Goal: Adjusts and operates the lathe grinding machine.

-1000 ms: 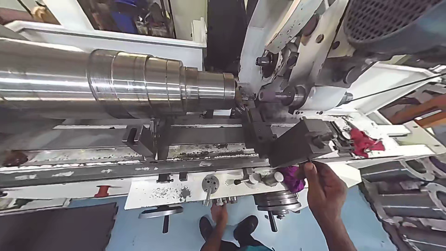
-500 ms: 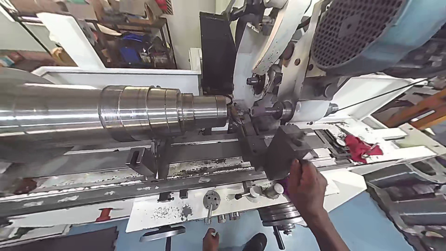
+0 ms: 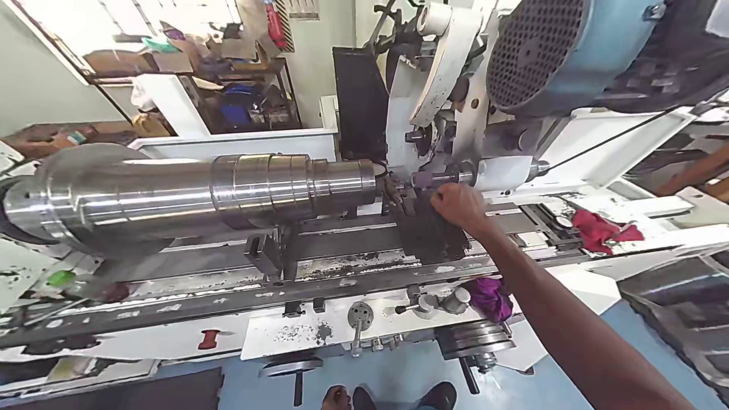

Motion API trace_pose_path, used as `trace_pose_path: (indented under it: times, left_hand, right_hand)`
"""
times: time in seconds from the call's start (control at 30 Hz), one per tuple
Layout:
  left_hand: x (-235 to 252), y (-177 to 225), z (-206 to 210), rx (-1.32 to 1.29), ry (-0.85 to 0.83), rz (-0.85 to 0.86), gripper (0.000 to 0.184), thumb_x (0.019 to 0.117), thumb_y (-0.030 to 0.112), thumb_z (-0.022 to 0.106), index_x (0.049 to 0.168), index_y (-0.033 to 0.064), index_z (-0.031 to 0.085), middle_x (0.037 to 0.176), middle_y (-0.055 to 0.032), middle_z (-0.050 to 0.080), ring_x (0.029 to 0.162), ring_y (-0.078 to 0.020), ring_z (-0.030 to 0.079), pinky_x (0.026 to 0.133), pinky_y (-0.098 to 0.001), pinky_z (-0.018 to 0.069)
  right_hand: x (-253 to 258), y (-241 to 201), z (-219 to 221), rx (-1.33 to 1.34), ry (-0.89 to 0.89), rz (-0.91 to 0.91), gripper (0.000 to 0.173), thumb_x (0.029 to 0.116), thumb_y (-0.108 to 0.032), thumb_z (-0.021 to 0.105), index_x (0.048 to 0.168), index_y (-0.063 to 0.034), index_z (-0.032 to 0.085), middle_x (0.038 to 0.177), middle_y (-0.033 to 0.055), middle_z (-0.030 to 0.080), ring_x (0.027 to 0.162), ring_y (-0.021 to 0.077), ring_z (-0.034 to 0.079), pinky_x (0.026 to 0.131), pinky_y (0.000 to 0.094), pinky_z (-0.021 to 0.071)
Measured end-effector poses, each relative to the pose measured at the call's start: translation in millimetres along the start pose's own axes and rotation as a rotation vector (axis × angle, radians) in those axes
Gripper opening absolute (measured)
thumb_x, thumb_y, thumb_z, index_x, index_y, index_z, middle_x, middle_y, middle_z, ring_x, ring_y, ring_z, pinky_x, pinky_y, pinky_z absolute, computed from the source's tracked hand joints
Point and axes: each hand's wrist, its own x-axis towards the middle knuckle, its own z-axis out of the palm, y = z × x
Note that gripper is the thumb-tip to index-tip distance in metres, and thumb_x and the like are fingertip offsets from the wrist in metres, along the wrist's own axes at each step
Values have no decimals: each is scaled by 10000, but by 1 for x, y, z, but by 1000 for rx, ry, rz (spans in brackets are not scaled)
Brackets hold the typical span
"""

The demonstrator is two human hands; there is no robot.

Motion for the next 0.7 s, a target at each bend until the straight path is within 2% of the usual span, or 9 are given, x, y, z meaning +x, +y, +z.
trace_pose_path:
  times: [0.07,0.13,0.23,0.33,0.4,0.47,0.6,0.63,0.7]
  left_hand:
    - [-20,22,-7,-105,105,94,243,1027,48,551,1150,-144,637,911,-258,718,774,-326,727,785,-503,606]
    - [-35,44,-12,-170,202,199,241,1020,54,550,1114,-150,637,814,-220,698,679,-265,700,707,-457,607]
    - [-44,79,-10,-221,279,362,252,1027,79,545,1094,-146,636,724,-149,668,589,-160,670,606,-351,602]
    - [-50,124,-2,-328,305,564,257,1034,93,512,1020,-135,631,648,-35,631,536,-45,632,556,-242,584]
    - [-54,153,5,-401,250,694,249,1043,89,478,1020,-107,631,651,37,629,556,2,625,574,-198,575]
    - [-54,177,15,-409,200,798,261,1042,88,454,1036,-98,637,658,62,632,566,10,631,578,-188,576]
    - [-54,214,45,-394,181,854,234,1050,85,454,1012,-67,628,658,76,645,559,9,644,560,-182,579]
    - [-55,219,52,-382,182,852,231,1048,81,453,1013,-66,628,658,78,645,561,8,642,562,-183,576]
    - [-60,221,69,-355,191,815,244,1053,99,456,1033,-71,629,666,74,643,572,2,640,577,-202,583]
  right_hand:
    - [17,2,3,-51,-103,44,338,1029,-287,513,909,-16,676,949,241,685,945,453,673,706,645,483]
    - [20,5,4,-41,-129,40,358,1036,-312,510,914,-16,672,954,240,683,954,445,675,714,640,488]
    - [11,28,-3,138,-69,6,448,1048,-418,558,923,-7,683,888,230,670,877,437,665,719,658,490]
    - [-14,68,-6,334,85,111,487,1039,-442,568,877,4,678,767,188,634,743,384,632,677,626,473]
    - [-39,109,7,420,112,212,487,1040,-414,565,800,6,625,686,144,554,638,315,555,614,561,432]
    - [-70,154,26,480,9,351,479,1055,-403,554,854,20,650,719,167,586,639,318,574,624,565,466]
    - [-114,254,75,575,-181,627,475,1028,-438,605,955,24,688,806,190,666,682,306,635,687,544,532]
    - [-118,280,80,631,-198,681,450,1027,-414,618,1019,31,685,827,176,663,679,270,620,688,498,538]
    - [-118,335,83,736,-155,780,375,1033,-368,614,1065,2,663,786,85,620,572,136,548,567,336,513]
